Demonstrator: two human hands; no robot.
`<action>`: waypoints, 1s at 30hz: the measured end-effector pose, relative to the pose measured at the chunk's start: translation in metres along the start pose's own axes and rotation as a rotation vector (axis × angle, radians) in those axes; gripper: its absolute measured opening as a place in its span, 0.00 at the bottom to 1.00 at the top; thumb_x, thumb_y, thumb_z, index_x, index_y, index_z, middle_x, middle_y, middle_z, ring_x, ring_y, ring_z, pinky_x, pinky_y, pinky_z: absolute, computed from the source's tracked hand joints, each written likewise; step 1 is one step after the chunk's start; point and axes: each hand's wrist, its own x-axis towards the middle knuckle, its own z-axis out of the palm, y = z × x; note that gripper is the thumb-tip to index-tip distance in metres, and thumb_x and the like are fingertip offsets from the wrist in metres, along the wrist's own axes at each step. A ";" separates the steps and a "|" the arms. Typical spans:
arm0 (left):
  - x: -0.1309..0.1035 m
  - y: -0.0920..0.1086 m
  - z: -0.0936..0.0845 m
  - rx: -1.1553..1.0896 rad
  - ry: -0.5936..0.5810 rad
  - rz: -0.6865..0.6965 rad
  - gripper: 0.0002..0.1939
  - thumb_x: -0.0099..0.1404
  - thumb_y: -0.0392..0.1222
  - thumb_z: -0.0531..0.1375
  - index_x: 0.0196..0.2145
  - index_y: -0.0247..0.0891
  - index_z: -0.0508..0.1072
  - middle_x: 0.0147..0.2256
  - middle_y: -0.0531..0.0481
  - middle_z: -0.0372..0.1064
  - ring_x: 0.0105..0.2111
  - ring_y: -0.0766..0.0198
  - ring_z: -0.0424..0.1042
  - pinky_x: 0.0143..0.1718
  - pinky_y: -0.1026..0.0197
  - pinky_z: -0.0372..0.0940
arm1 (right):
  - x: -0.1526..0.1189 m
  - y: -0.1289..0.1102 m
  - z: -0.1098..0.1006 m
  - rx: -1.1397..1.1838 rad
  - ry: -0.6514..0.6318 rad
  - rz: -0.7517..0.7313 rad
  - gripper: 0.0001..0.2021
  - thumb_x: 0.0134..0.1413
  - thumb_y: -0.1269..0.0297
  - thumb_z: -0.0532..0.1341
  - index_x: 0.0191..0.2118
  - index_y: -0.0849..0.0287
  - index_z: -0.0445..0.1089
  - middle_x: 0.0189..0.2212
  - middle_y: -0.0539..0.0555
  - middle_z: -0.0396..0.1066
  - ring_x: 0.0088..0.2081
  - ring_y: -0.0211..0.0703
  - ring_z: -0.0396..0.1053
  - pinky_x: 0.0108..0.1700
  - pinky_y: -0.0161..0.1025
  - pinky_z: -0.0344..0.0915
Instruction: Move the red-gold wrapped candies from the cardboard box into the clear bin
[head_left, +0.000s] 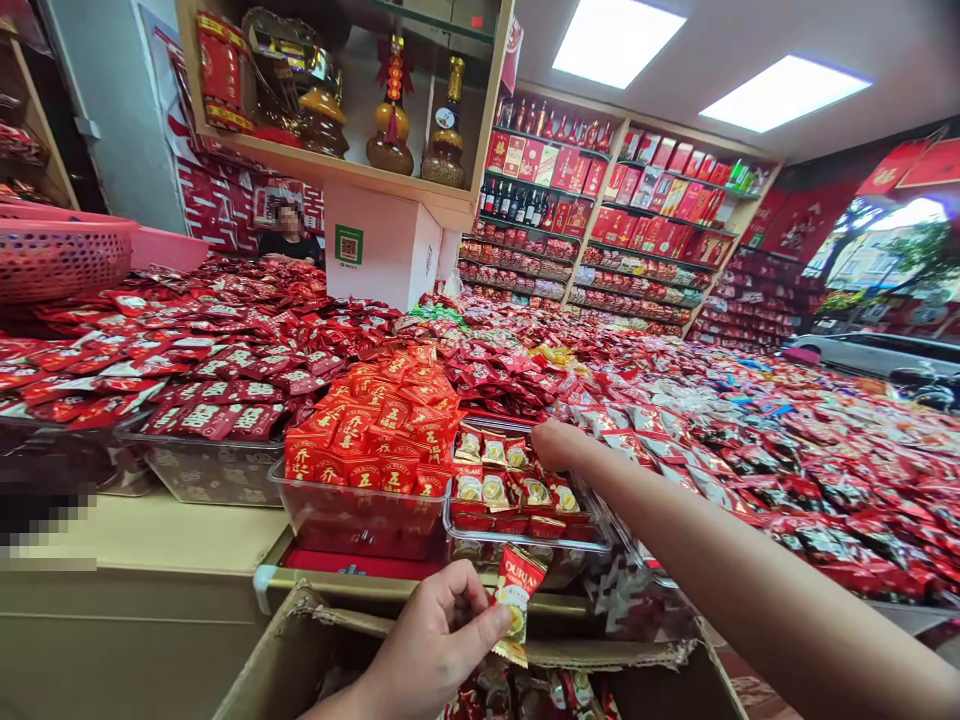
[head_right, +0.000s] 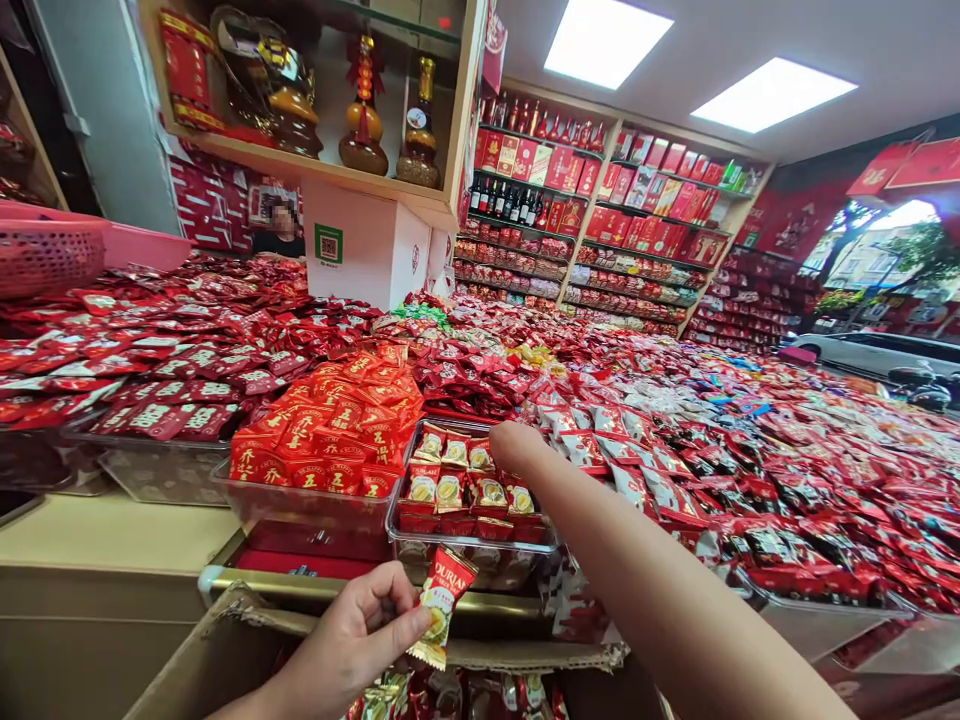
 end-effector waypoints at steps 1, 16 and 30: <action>0.000 0.000 0.000 0.011 -0.006 -0.002 0.13 0.55 0.46 0.57 0.21 0.37 0.57 0.20 0.58 0.53 0.22 0.70 0.52 0.23 0.68 0.50 | -0.003 -0.001 -0.002 -0.014 -0.011 -0.009 0.11 0.54 0.63 0.55 0.40 0.63 0.65 0.39 0.55 0.67 0.40 0.42 0.66 0.41 0.44 0.64; 0.001 -0.002 0.000 0.036 -0.049 0.002 0.12 0.56 0.45 0.57 0.22 0.37 0.58 0.18 0.60 0.52 0.19 0.72 0.50 0.20 0.68 0.48 | -0.001 -0.007 -0.007 -0.027 0.031 -0.137 0.13 0.53 0.61 0.56 0.43 0.61 0.65 0.40 0.54 0.67 0.40 0.41 0.66 0.41 0.43 0.64; 0.003 -0.001 0.001 -0.115 -0.023 -0.070 0.16 0.53 0.49 0.60 0.22 0.37 0.58 0.18 0.60 0.57 0.18 0.71 0.62 0.20 0.69 0.59 | -0.004 -0.006 -0.007 0.082 0.035 -0.055 0.10 0.52 0.62 0.57 0.37 0.63 0.67 0.37 0.54 0.68 0.38 0.41 0.66 0.40 0.44 0.64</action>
